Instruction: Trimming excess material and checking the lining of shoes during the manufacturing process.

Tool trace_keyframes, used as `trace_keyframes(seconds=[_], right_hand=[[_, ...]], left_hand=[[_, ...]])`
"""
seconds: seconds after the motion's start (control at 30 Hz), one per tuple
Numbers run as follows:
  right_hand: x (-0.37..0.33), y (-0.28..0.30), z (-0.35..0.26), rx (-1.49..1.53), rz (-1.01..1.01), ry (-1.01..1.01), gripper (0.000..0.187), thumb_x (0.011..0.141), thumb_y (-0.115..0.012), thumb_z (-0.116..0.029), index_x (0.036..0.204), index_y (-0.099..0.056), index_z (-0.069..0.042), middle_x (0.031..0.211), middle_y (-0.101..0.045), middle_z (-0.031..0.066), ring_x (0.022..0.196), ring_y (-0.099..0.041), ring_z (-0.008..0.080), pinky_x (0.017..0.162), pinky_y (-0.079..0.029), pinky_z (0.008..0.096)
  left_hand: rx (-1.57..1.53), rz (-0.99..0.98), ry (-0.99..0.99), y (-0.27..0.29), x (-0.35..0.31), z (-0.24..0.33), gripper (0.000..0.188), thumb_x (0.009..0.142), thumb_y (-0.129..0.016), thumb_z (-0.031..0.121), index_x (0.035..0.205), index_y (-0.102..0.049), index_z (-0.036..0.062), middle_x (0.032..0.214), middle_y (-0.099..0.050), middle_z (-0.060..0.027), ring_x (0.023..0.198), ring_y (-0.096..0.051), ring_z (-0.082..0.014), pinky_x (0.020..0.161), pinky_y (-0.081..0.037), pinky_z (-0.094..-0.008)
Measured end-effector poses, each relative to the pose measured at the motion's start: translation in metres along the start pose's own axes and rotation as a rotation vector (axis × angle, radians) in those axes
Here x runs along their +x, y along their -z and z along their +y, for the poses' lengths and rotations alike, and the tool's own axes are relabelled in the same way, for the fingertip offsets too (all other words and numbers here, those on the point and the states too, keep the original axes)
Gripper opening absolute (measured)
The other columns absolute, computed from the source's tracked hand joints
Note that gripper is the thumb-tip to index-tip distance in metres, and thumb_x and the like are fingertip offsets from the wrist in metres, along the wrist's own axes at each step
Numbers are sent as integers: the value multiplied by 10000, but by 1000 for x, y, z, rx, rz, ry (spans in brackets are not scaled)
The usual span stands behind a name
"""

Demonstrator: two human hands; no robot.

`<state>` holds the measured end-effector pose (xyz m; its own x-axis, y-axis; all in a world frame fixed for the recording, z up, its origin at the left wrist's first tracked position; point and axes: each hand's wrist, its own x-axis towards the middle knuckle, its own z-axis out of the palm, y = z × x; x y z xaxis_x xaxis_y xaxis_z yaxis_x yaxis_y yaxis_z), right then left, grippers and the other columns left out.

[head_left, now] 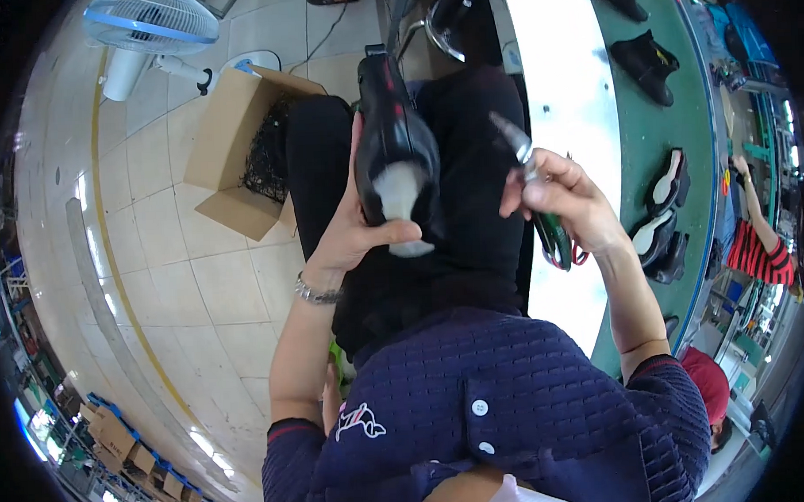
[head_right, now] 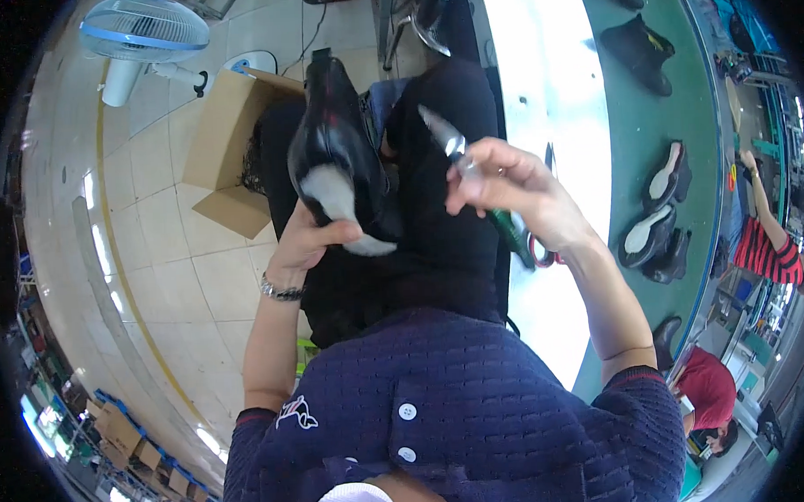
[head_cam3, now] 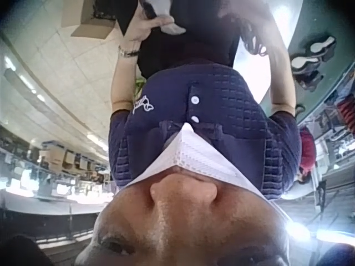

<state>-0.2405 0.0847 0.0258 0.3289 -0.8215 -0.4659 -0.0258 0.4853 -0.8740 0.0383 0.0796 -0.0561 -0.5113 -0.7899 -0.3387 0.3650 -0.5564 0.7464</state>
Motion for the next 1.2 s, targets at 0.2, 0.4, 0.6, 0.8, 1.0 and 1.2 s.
trace_keyframes(seconds=[0.2,0.4,0.6,0.8,1.0,1.2], right_hand=[[-13,-24,36,134,-298,-293,239,832,-724,-69,1012,-570,-35,924,-707,127,682,-620,106,675,-509,242],[-17,-24,45,98,-256,-293,426,950,-591,-410,989,-672,6,681,-650,45,602,-591,96,614,-470,235],[-13,-28,35,-36,-382,-407,504,967,-536,-467,871,-702,-1,558,-555,8,508,-536,82,527,-428,240],[-15,-35,21,-215,-486,-441,515,975,-546,-411,682,-635,2,517,-542,28,461,-524,108,445,-396,271],[-3,-43,-20,-902,-538,-242,579,964,-541,-409,623,-643,47,502,-579,142,450,-585,266,476,-476,364],[-8,-50,-22,-1204,-484,-145,496,930,-613,-368,636,-643,31,509,-567,150,480,-597,316,479,-463,373]], left_hand=[[273,-143,-133,23,-2,-57,1558,453,-951,103,1520,176,235,1581,-110,-97,1446,-175,-233,1163,-174,-367],[-193,-54,28,13,12,-34,1059,705,-814,513,1472,-174,162,1421,-362,-106,1296,-390,-202,1092,-297,-321],[161,241,-139,-40,11,-23,485,893,-634,520,1076,-455,109,915,-451,21,840,-450,-70,790,-417,-239],[102,250,-155,-51,-2,-24,393,919,-635,421,1074,-488,91,843,-482,43,722,-444,-33,664,-402,-193],[159,235,-137,-52,-4,-28,348,909,-652,369,1049,-532,75,843,-506,41,723,-460,-34,656,-403,-189],[180,277,-198,-46,5,-32,325,918,-639,371,1005,-551,71,828,-520,42,719,-470,-32,655,-401,-190]])
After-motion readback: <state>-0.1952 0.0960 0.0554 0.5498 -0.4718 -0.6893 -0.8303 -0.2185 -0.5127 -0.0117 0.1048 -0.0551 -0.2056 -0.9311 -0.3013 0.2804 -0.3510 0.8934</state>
